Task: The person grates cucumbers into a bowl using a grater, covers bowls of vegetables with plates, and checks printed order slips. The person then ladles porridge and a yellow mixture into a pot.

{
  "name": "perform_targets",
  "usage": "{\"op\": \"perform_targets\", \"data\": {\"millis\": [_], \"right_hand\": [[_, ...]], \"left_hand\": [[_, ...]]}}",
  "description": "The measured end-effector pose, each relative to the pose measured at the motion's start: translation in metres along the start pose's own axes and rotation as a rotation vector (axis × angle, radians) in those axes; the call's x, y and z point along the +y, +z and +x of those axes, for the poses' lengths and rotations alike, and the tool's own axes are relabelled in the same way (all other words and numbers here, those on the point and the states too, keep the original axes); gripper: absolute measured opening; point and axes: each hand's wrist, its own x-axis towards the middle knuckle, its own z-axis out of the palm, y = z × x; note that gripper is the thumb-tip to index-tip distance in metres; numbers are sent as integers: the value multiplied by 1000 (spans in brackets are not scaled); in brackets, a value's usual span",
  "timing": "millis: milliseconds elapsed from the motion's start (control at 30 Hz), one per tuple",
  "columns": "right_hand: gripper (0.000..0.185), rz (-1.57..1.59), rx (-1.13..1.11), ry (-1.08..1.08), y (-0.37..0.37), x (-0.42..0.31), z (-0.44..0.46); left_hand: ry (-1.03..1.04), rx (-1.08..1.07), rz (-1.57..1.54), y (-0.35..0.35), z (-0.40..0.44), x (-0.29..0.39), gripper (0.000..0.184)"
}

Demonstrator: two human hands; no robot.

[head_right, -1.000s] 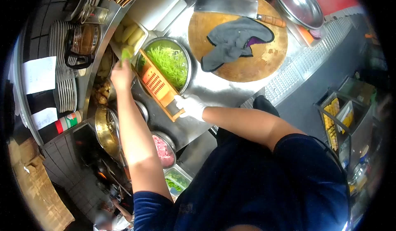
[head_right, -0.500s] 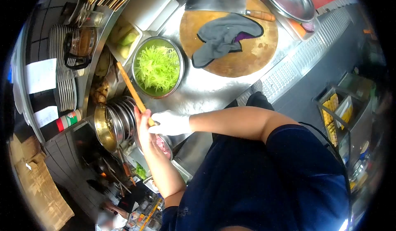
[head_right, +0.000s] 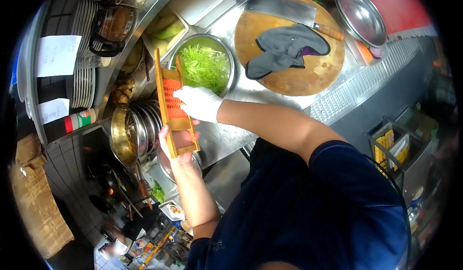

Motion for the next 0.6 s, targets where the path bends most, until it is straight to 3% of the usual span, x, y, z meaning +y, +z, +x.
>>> {"op": "perform_targets", "data": {"millis": [67,167,267,367,433,500,533,600], "right_hand": [[21,89,31,-46,7,12,5],[31,-131,98,57,-11,37,18],[82,-433,168,232,-35,33,19],[98,77,11,287,-43,7,15],[99,775,-219,447,-49,-8,7],[90,1046,-202,367,-42,-19,-9],[86,1002,-177,342,-49,-21,-16],[81,961,-118,283,-65,-23,-33]], "left_hand": [[-12,-31,-17,-2,1,0,75],[4,-63,-26,-7,0,4,75],[25,79,83,-18,-11,1,78],[212,201,501,-5,-20,-16,91],[228,74,536,-1,-27,-28,103],[309,-48,712,-3,-27,-49,109],[300,-72,819,5,-30,-52,114],[338,-142,739,24,-33,-60,116]]}}
